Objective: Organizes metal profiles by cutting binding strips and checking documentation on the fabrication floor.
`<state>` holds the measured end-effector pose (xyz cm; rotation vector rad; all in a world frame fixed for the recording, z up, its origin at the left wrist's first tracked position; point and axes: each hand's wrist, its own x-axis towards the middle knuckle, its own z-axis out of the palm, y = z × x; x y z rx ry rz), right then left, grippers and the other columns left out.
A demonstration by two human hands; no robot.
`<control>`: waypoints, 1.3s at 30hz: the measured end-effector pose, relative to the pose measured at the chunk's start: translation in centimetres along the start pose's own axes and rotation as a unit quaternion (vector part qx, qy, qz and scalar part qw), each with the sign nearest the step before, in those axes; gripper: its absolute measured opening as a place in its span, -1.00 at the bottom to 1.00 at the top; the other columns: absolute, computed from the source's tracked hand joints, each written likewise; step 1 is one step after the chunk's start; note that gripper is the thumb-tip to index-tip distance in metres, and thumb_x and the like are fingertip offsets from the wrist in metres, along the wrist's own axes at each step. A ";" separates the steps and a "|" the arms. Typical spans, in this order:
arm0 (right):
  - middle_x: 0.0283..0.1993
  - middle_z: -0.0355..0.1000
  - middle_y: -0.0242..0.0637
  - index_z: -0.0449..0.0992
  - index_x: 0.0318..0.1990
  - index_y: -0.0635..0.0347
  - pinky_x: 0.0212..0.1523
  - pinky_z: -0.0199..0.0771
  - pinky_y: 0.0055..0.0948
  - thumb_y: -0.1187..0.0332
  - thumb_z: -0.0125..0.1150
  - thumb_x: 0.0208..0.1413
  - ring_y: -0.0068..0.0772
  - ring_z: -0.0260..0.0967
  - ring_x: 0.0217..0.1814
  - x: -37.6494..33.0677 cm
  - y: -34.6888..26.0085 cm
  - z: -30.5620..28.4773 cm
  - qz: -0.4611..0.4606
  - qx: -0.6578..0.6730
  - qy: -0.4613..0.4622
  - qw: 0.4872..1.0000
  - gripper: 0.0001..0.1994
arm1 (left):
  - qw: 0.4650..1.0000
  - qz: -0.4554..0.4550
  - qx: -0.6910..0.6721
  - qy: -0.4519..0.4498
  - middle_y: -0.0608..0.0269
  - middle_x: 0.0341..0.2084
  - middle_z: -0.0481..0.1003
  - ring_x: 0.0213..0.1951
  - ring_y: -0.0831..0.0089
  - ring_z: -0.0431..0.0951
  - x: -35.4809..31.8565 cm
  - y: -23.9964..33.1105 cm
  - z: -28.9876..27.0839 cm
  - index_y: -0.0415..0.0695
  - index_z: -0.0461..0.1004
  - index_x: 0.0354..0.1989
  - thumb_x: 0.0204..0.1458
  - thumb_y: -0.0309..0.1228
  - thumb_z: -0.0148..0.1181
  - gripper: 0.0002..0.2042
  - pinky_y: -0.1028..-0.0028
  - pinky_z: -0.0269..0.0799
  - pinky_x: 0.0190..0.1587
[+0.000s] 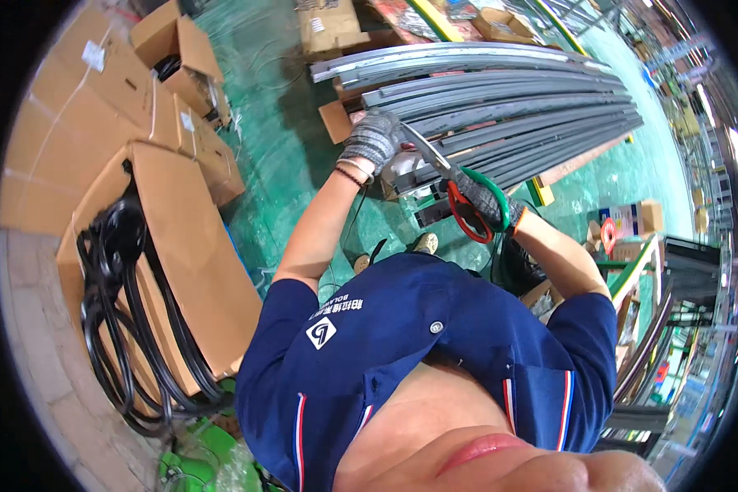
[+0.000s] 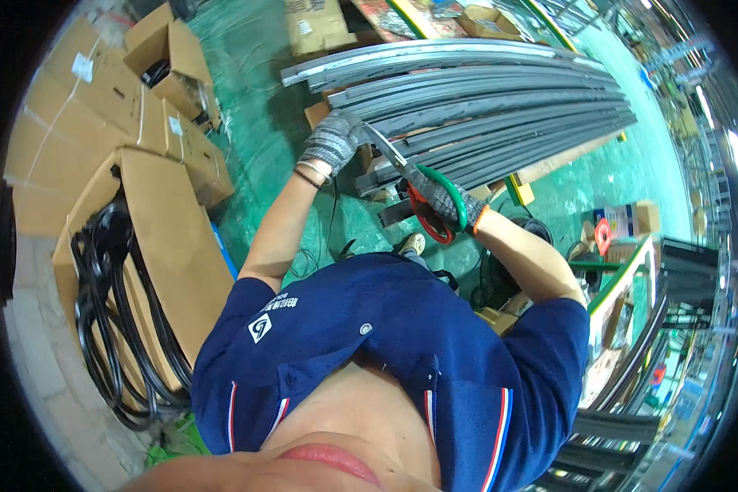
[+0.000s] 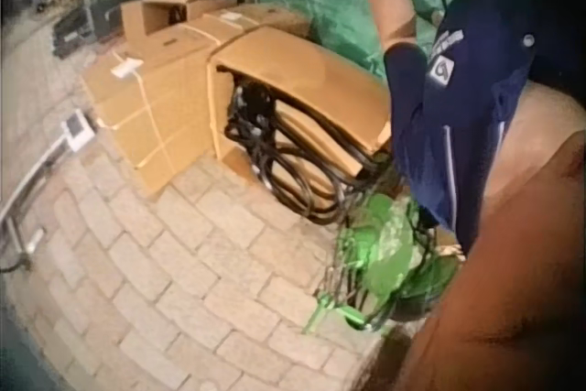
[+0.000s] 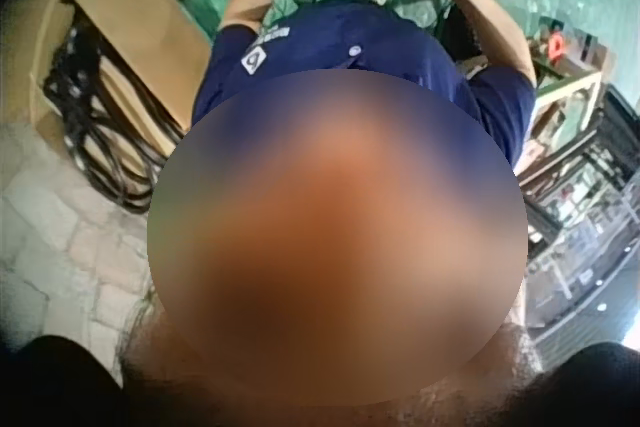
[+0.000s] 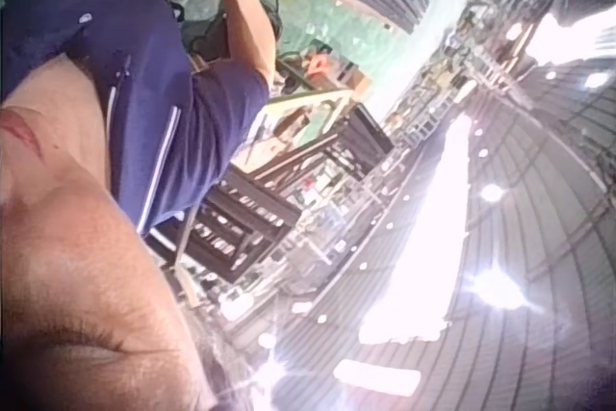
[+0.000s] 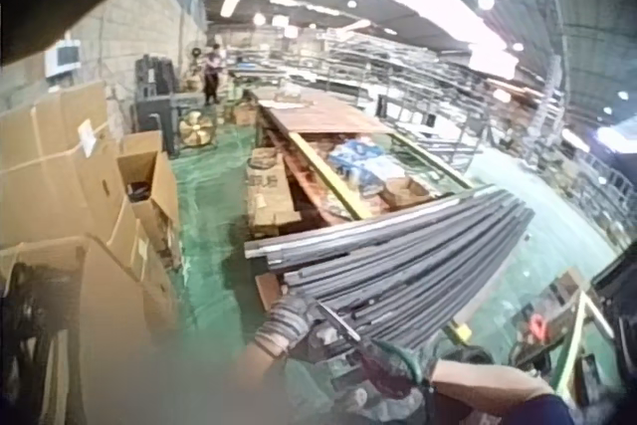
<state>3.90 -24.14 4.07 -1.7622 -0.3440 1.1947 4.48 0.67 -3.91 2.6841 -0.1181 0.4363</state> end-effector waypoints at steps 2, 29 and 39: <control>-0.51 0.27 -0.47 0.38 -0.23 0.10 -0.53 0.23 -0.63 -0.17 -0.15 0.08 -0.66 0.16 -0.53 0.2 0.2 0.7 -0.057 -0.012 0.028 0.998 -0.51 | 1.000 -0.010 -0.021 -0.007 0.00 -0.37 0.45 -0.24 0.05 0.42 -0.1 0.8 -1.2 -0.15 0.46 -0.36 -0.03 -0.35 -0.03 -0.82 0.20 0.32 -0.16; -0.17 0.33 0.03 0.34 0.01 0.10 -0.13 0.33 -0.19 0.37 0.13 -0.11 0.06 0.30 -0.15 1.4 -2.7 -14.3 -0.279 -0.619 0.075 0.731 -0.57 | 0.959 -0.207 -0.119 0.155 0.01 -0.37 0.45 -0.29 0.05 0.43 -1.9 -1.4 0.1 -0.10 0.42 -0.31 0.00 -0.32 0.00 -0.84 0.24 0.33 -0.20; -0.26 0.37 -0.05 0.42 -0.10 0.10 -0.25 0.37 -0.16 0.25 0.10 -0.06 0.00 0.36 -0.26 8.9 -6.4 -7.6 -0.441 -0.544 0.084 0.709 -0.67 | 0.967 -0.199 -0.155 0.038 0.09 -0.35 0.50 -0.25 0.29 0.49 -1.5 -0.7 -2.0 -0.15 0.51 -0.29 -0.12 -0.38 0.18 -0.79 0.40 0.37 -0.16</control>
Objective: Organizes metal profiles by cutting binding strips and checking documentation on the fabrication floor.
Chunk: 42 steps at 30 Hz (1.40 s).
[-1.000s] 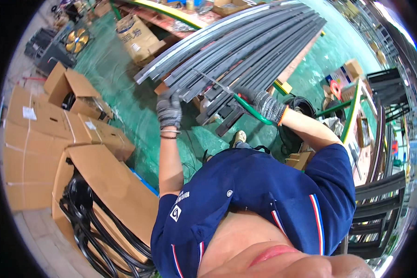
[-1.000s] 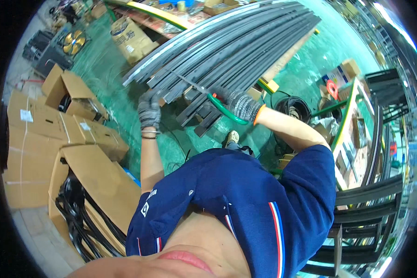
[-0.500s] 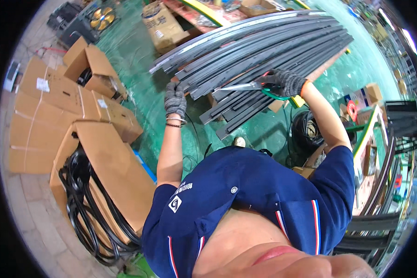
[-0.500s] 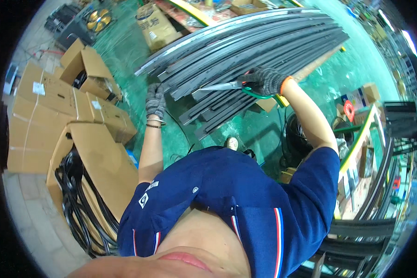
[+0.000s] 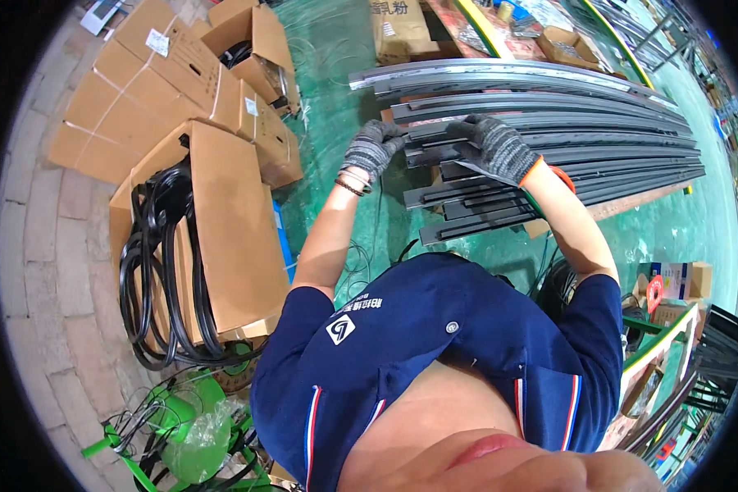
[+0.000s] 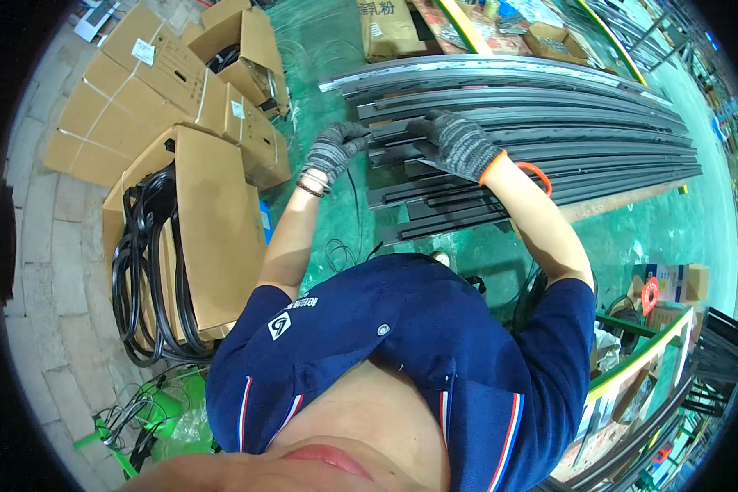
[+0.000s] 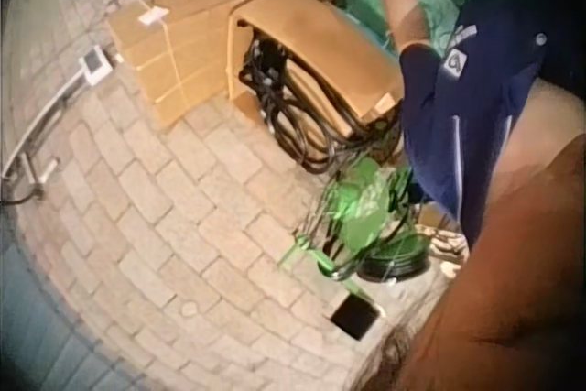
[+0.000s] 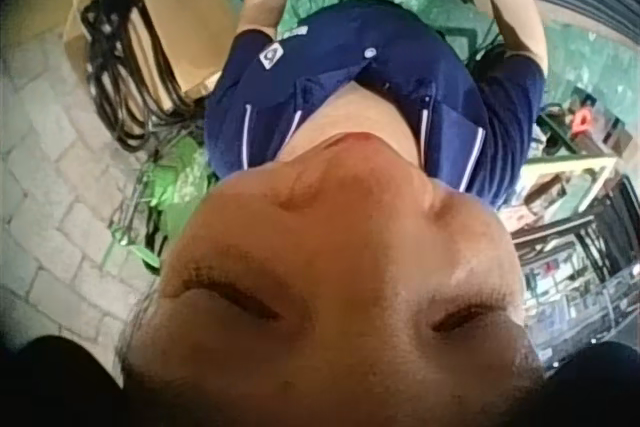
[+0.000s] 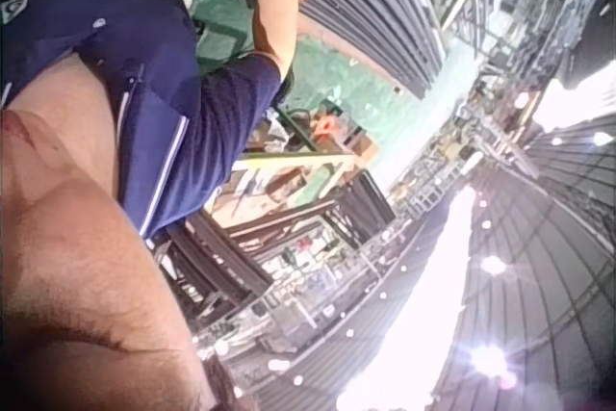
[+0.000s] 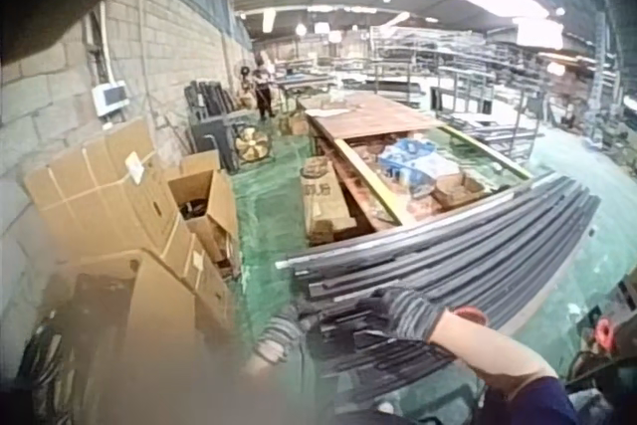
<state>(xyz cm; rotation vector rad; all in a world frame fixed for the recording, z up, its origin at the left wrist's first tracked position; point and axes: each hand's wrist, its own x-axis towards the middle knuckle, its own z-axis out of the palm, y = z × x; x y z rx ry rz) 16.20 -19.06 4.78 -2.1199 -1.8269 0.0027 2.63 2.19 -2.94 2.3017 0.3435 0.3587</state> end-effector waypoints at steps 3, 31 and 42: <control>-0.30 0.38 -0.05 0.42 -0.13 0.13 -0.24 0.35 -0.16 0.34 0.10 -0.08 0.01 0.34 -0.27 1.7 -0.3 1.3 0.010 0.006 -0.030 0.999 -0.70 | 0.998 0.023 0.025 0.046 0.06 -0.41 0.47 -0.31 0.14 0.45 -0.4 -0.4 0.5 -0.05 0.54 -0.33 -0.15 -0.25 0.20 -0.78 0.29 0.36 -0.20; -0.28 0.37 -0.07 0.43 -0.17 0.14 -0.21 0.35 -0.18 0.27 0.15 -0.08 0.01 0.34 -0.24 2.9 0.2 2.5 -0.016 0.036 -0.052 0.998 -0.70 | 0.972 0.042 0.228 -0.032 0.03 -0.38 0.45 -0.29 0.11 0.46 0.1 1.4 -0.4 0.03 0.50 -0.26 -0.13 -0.27 0.13 -0.77 0.23 0.39 -0.22; -0.24 0.36 -0.08 0.43 -0.15 0.13 -0.15 0.33 -0.18 0.27 0.16 -0.10 -0.01 0.32 -0.19 3.1 0.1 2.4 0.006 0.026 -0.084 0.996 -0.69 | 0.964 0.031 0.257 -0.056 0.09 -0.40 0.46 -0.31 0.14 0.45 0.2 3.4 -1.2 -0.04 0.52 -0.31 -0.16 -0.30 0.17 -0.79 0.29 0.38 -0.21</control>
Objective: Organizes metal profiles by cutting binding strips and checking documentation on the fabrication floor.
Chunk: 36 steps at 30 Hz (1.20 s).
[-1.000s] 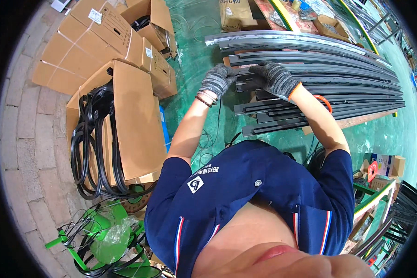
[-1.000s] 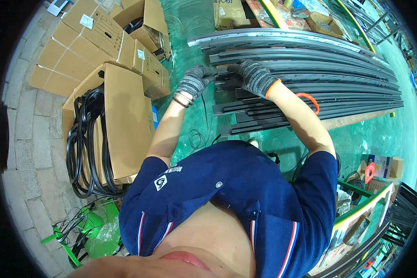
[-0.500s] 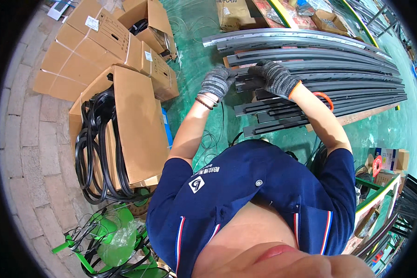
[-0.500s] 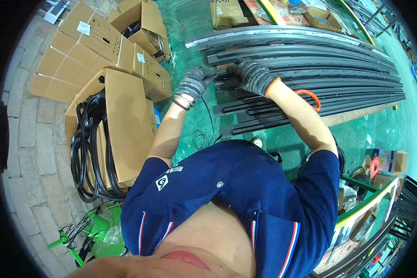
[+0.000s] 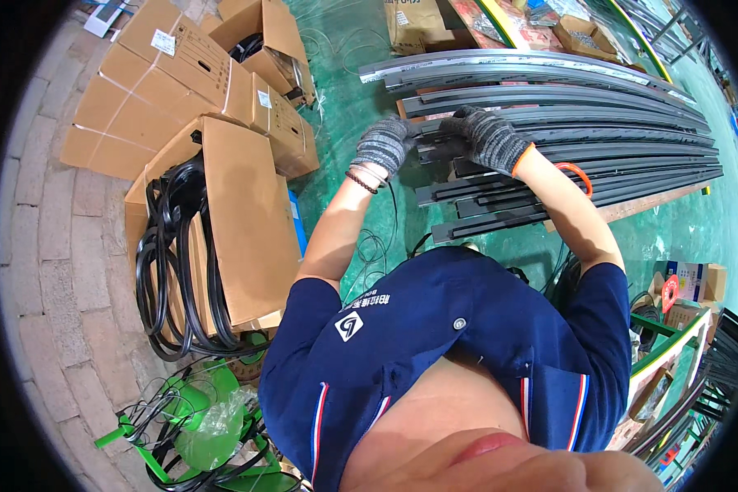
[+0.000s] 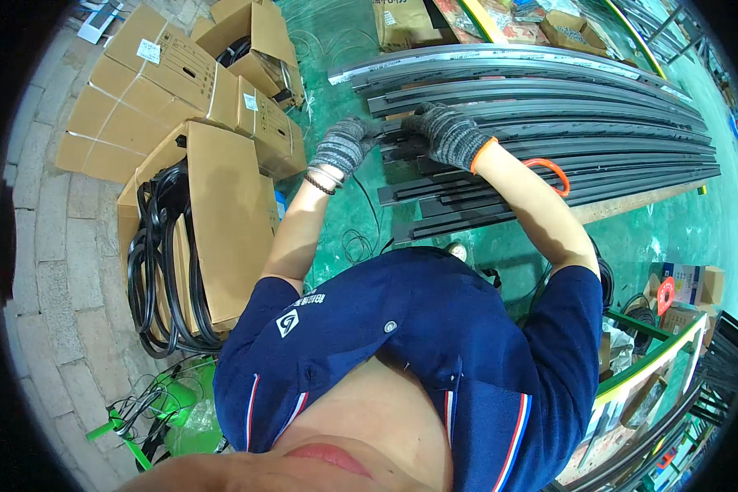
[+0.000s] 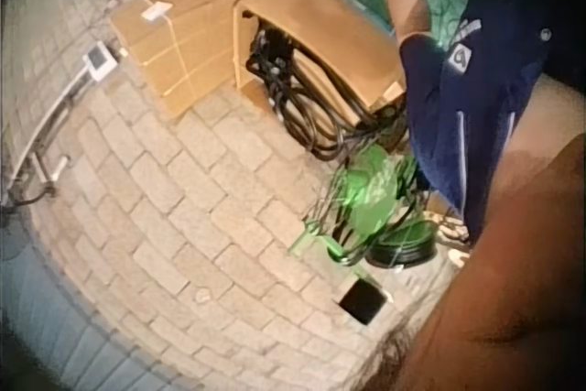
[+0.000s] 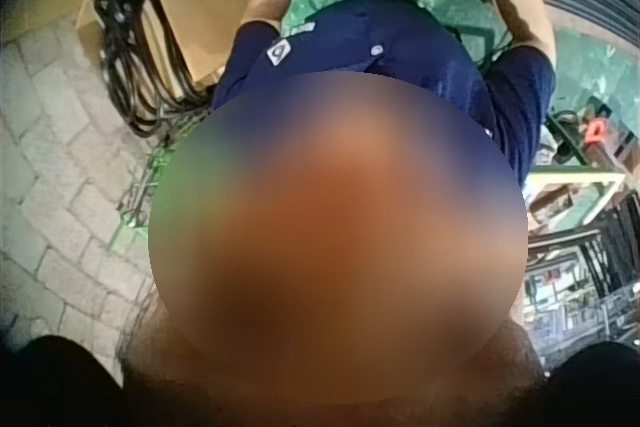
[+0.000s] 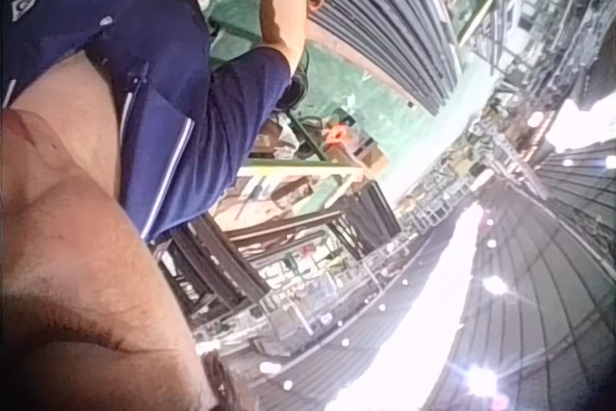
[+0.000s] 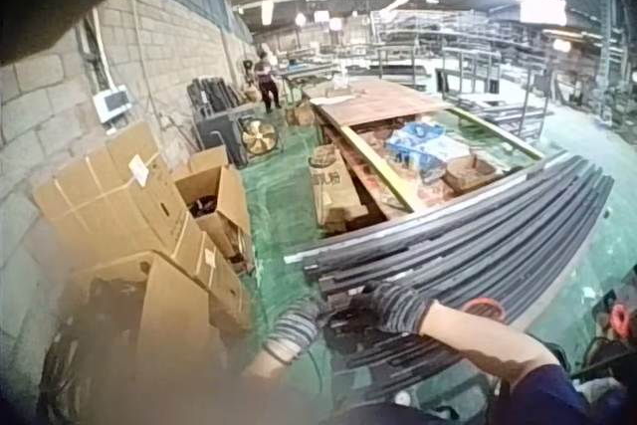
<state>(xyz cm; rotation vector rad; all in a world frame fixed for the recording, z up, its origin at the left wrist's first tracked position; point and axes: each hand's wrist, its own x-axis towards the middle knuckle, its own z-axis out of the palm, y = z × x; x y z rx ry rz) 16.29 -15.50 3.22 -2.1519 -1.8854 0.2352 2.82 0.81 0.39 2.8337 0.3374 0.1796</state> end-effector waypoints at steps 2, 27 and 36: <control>-0.22 0.36 -0.09 0.43 -0.15 0.12 -0.15 0.33 -0.18 0.27 0.17 -0.11 -0.02 0.32 -0.17 0.0 -0.4 -0.3 0.004 0.002 -0.005 1.000 -0.68 | 1.000 -0.004 -0.019 0.008 0.09 -0.40 0.47 -0.32 0.14 0.45 -0.1 -0.7 0.7 -0.05 0.52 -0.33 -0.17 -0.31 0.18 -0.80 0.29 0.38 -0.21; -0.17 0.32 -0.11 0.41 -0.11 0.07 -0.09 0.33 -0.21 0.30 0.29 -0.26 -0.06 0.30 -0.12 -0.3 0.1 0.1 0.016 0.013 0.001 1.000 -0.56 | 0.993 0.019 -0.106 0.041 0.07 -0.42 0.47 -0.34 0.13 0.46 0.4 -2.1 2.2 -0.03 0.54 -0.34 -0.23 -0.34 0.25 -0.79 0.31 0.38 -0.23; -0.18 0.34 -0.11 0.41 -0.11 0.11 -0.07 0.32 -0.24 0.37 0.28 -0.27 -0.07 0.30 -0.11 -0.3 -0.5 -0.3 0.025 0.027 0.001 0.999 -0.56 | 0.991 0.012 -0.128 0.028 0.07 -0.42 0.46 -0.32 0.13 0.47 0.4 -2.1 2.1 -0.05 0.53 -0.34 -0.22 -0.33 0.22 -0.79 0.30 0.39 -0.22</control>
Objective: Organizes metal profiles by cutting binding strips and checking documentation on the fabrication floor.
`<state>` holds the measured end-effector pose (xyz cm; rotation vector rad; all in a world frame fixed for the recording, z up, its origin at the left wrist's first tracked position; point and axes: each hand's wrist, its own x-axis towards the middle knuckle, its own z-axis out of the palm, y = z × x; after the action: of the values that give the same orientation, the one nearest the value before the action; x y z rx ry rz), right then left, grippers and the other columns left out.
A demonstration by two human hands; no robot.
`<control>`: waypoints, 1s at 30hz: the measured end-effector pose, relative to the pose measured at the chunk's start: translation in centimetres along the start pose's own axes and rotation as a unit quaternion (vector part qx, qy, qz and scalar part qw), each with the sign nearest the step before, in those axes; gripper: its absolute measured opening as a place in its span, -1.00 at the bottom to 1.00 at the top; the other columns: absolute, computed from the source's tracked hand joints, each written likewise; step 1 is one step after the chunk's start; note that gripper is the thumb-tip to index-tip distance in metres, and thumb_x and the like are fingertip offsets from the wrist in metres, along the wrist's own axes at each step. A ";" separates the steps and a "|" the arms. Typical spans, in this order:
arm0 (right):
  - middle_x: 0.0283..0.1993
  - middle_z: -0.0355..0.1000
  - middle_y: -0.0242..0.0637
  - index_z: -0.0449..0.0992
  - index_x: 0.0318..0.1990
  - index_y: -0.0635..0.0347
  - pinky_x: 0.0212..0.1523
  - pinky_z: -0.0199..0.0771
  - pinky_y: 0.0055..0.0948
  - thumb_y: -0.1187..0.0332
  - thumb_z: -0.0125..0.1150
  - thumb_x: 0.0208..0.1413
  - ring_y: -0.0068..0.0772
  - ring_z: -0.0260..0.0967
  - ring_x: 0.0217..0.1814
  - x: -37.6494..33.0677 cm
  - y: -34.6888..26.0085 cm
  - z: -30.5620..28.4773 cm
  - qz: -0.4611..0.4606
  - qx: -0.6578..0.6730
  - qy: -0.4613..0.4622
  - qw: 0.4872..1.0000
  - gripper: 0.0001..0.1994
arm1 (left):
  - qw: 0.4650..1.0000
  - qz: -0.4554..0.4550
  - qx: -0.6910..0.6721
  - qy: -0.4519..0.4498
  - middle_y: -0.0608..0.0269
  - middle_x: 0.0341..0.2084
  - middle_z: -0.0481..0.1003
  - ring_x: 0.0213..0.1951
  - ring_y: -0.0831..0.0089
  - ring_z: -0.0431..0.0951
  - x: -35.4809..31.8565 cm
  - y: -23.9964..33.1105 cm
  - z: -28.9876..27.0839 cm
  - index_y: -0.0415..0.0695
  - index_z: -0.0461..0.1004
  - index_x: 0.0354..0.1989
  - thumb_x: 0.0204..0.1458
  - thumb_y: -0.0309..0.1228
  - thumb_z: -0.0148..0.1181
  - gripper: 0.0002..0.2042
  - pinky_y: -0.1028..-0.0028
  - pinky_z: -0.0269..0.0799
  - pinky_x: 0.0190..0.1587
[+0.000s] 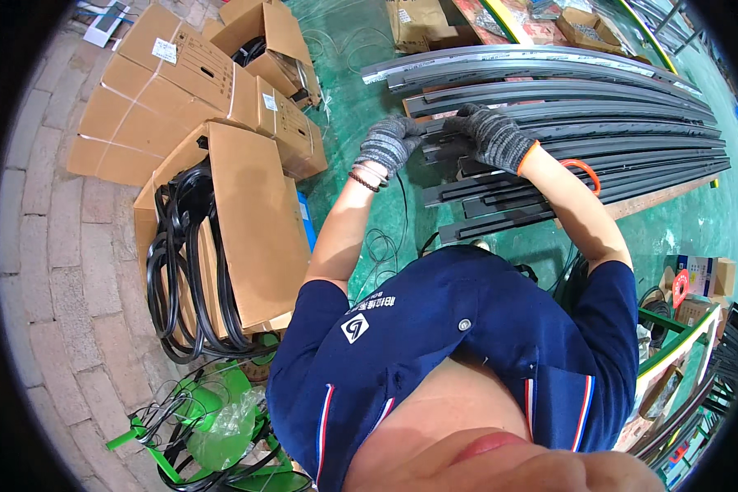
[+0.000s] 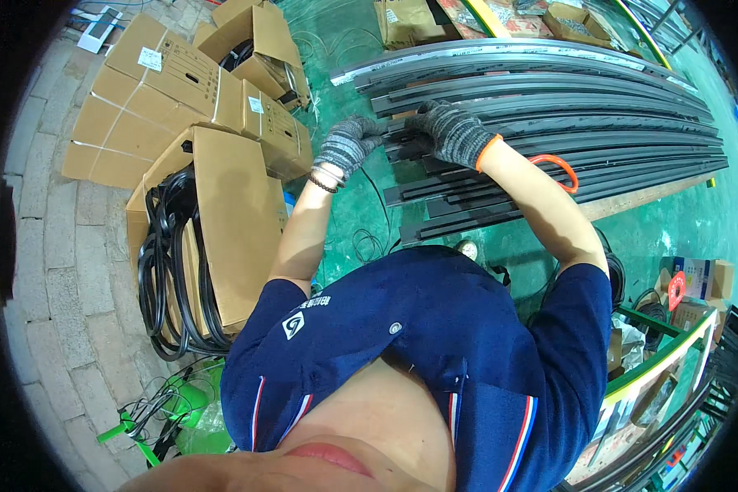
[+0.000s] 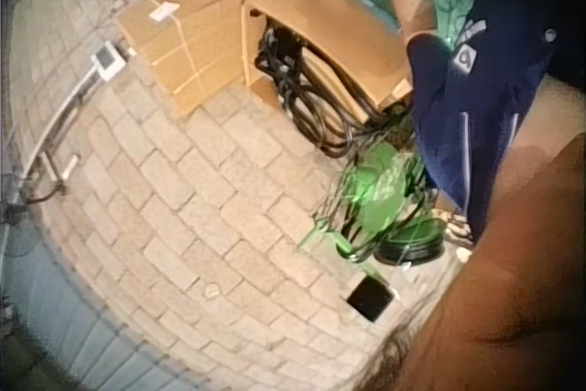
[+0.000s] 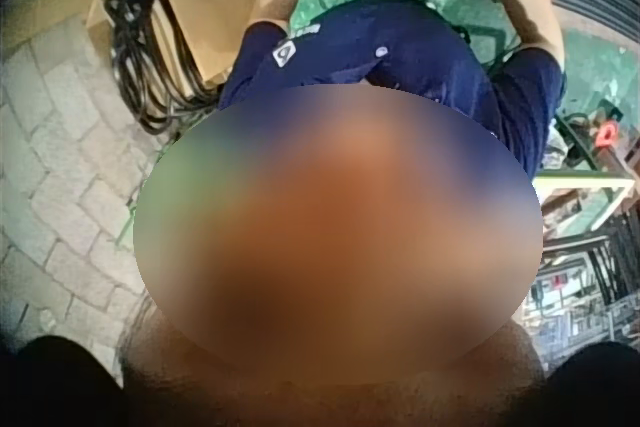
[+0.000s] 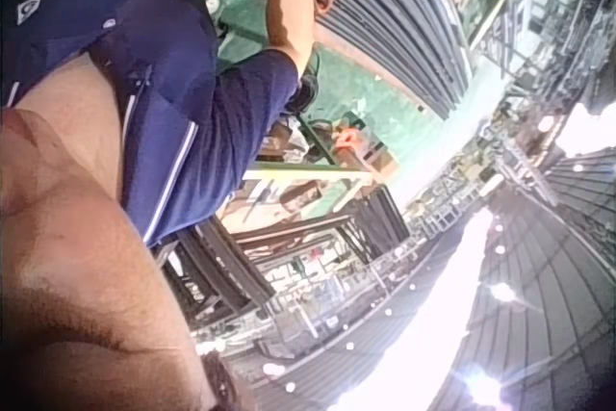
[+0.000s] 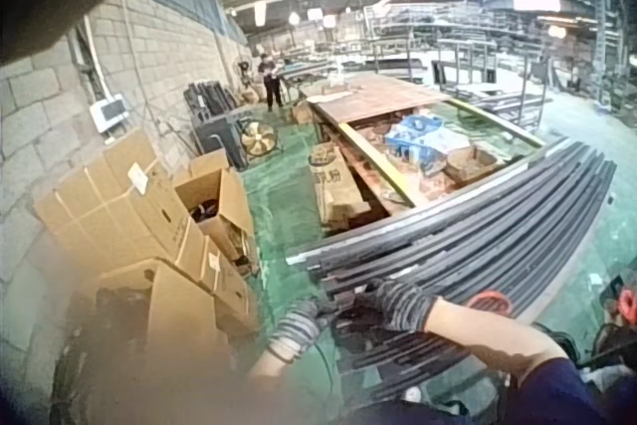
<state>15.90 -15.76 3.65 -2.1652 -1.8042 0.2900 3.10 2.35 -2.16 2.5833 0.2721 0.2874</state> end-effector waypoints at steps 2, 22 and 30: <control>-0.17 0.33 -0.11 0.41 -0.09 0.10 -0.07 0.32 -0.24 0.38 0.28 -0.28 -0.07 0.30 -0.10 0.1 0.3 0.2 -0.001 0.005 -0.001 1.000 -0.54 | 0.999 0.011 0.049 -0.001 0.07 -0.41 0.47 -0.31 0.13 0.47 0.1 0.4 0.0 -0.05 0.52 -0.34 -0.20 -0.32 0.20 -0.79 0.29 0.39 -0.22; -0.22 0.36 -0.11 0.43 -0.13 0.09 -0.08 0.32 -0.22 0.29 0.25 -0.19 -0.05 0.29 -0.13 0.1 0.7 0.4 -0.008 0.022 -0.005 1.000 -0.62 | 0.996 0.039 0.075 -0.004 0.07 -0.40 0.48 -0.32 0.11 0.45 0.4 0.5 0.2 -0.08 0.52 -0.34 -0.16 -0.30 0.18 -0.79 0.28 0.36 -0.20; -0.22 0.35 -0.09 0.42 -0.15 0.10 -0.11 0.33 -0.20 0.18 0.19 -0.12 -0.04 0.32 -0.14 0.6 -0.4 0.5 -0.059 0.018 0.022 0.998 -0.65 | 0.998 0.018 -0.053 -0.010 0.01 -0.35 0.47 -0.29 0.09 0.47 1.2 -0.1 0.3 -0.16 0.43 -0.27 -0.27 -0.38 0.27 -0.68 0.27 0.38 -0.21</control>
<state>15.48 -15.04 3.32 -2.0149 -1.8785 0.2428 4.26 2.60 -2.27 2.4881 0.1972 0.2819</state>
